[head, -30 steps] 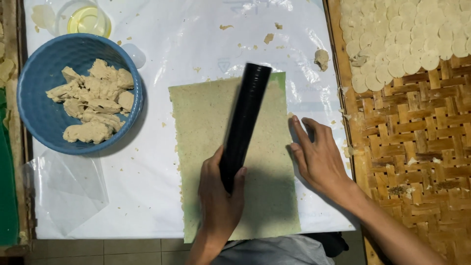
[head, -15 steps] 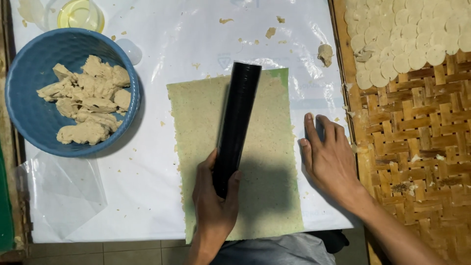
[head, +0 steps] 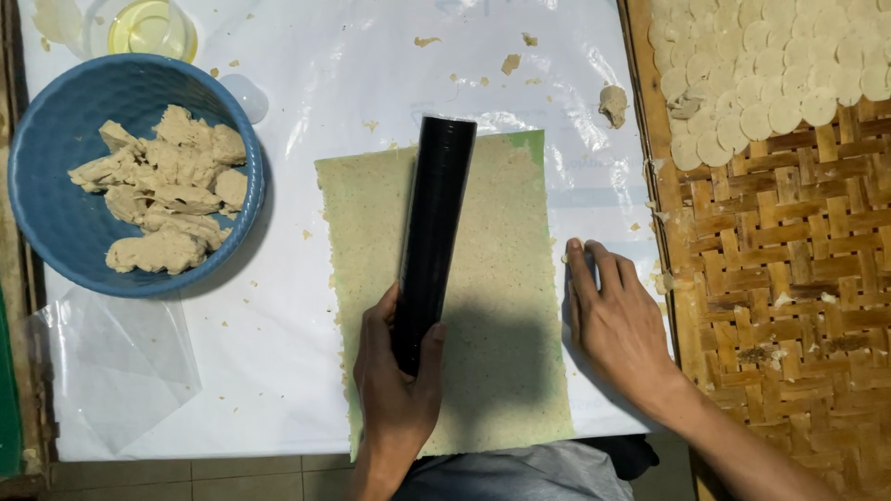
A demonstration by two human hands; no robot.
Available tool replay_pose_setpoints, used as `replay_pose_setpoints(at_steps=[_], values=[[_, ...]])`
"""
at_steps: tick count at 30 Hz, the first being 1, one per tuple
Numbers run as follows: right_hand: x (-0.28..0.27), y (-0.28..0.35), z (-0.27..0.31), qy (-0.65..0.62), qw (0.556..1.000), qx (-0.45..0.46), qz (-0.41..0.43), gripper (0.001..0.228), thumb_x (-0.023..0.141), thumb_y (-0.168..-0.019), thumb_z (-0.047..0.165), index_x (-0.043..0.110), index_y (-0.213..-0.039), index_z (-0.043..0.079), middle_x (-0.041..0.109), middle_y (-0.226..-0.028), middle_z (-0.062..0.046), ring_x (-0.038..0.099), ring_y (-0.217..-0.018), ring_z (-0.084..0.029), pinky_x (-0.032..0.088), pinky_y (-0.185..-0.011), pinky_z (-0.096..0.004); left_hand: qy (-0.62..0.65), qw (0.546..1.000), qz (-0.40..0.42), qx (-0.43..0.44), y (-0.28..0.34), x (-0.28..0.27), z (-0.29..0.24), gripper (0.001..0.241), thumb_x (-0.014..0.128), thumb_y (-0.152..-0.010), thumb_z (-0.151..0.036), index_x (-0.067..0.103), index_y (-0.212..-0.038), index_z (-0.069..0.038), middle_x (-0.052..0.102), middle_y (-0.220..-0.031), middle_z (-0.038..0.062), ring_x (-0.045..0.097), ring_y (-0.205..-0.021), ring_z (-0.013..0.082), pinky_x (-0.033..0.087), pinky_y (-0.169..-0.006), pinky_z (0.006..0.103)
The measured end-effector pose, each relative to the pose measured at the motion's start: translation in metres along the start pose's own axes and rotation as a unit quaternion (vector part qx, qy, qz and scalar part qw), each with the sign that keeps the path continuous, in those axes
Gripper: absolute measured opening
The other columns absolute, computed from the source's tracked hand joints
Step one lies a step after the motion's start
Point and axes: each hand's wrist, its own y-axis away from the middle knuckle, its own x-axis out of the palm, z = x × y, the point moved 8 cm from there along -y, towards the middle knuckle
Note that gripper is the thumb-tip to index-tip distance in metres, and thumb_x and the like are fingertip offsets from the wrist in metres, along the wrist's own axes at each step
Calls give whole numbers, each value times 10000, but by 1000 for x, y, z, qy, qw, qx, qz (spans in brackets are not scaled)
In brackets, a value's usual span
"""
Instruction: Rolling out dough and cutting small circular shapes using a round cutter.
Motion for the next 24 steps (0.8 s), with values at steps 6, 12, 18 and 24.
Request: replay_pose_setpoints(at_steps=[6, 12, 18, 24], values=[[1, -14, 1, 50, 999, -11, 2, 541, 512, -990, 190, 483, -1498, 7, 547, -1274, -212, 584, -944, -289, 573, -641, -342, -6, 1000, -1, 1, 0, -3, -4, 500, 619, -960, -163, 445, -1403, -7, 644, -1154, 149, 707, -979, 252, 573, -833, 381], [-18, -56, -31, -161, 976, -15, -148, 153, 674, -1004, 57, 739, -1038, -77, 683, -941, -221, 630, -677, -258, 556, -521, -311, -21, 999, -10, -26, -1, -9, 6, 551, 572, -986, -342, 438, -1427, -40, 672, -1123, 122, 728, -970, 232, 583, -822, 394], [-34, -104, -23, -365, 927, 42, -80, 179, 649, -981, 38, 719, -1123, -45, 745, -988, -192, 694, -682, -238, 603, -621, -310, -4, 999, -20, -27, 1, -17, 2, 540, 607, -970, -289, 462, -1419, -26, 683, -1124, 124, 724, -951, 221, 574, -807, 360], [-31, -137, -14, -357, 927, -32, -114, 87, 772, -922, 90, 758, -948, 8, 730, -871, -118, 628, -630, -181, 539, -585, -286, 1, 999, -5, -40, -1, -18, 13, 536, 587, -979, -266, 436, -1430, -20, 648, -1133, 127, 723, -971, 219, 587, -823, 367]])
